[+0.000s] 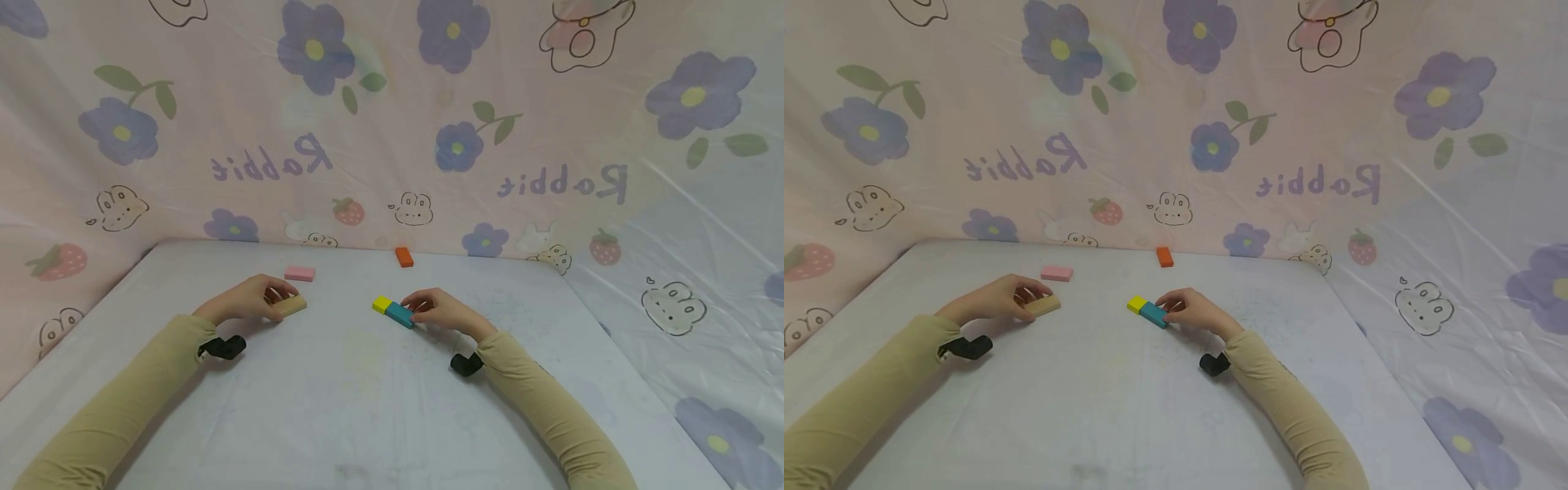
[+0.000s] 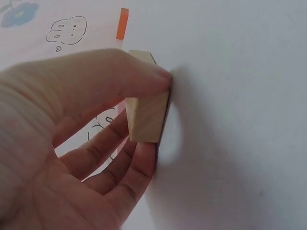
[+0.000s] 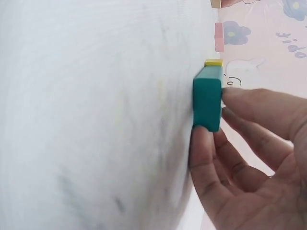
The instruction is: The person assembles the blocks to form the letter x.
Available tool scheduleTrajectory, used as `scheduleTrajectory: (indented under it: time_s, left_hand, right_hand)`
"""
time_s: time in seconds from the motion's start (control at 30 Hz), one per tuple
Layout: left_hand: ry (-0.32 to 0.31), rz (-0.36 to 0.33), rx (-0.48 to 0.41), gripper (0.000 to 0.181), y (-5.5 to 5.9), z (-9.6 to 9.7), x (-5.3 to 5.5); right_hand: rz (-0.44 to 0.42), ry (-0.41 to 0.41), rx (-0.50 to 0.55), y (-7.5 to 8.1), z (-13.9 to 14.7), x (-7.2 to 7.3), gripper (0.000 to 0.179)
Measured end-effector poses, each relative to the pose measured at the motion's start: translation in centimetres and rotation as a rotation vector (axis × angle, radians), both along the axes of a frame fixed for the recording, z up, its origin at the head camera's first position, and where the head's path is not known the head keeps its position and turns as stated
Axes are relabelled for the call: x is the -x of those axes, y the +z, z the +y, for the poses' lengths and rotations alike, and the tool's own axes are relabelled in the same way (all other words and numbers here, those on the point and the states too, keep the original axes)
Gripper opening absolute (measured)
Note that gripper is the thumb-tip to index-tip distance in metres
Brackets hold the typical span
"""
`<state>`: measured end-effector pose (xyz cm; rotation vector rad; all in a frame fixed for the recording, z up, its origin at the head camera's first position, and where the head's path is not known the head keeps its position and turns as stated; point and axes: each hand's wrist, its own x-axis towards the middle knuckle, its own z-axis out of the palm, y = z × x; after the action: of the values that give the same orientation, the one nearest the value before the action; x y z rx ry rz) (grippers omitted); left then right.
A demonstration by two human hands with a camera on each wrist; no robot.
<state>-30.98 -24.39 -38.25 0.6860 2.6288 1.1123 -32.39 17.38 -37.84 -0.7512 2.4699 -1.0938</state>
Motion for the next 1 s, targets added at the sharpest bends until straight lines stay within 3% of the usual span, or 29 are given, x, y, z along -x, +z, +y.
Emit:
scheduleTrajectory:
  time_s: [0.33,0.63,1.0]
  left_hand:
    - [0.021,0.027,0.043,0.052,0.4,0.2,-0.3]
    - [0.048,0.051,0.053,0.048,0.3,0.3,-0.4]
    - [0.025,0.108,0.005,0.043,-0.2,1.2,0.0]
  right_hand:
    - [-0.032,0.039,-0.001,3.1,-0.6,-2.2,0.036]
    - [-0.019,0.019,0.008,0.4,0.0,-0.3,0.036]
    - [-0.002,0.009,0.002,0.2,0.1,0.0,0.033]
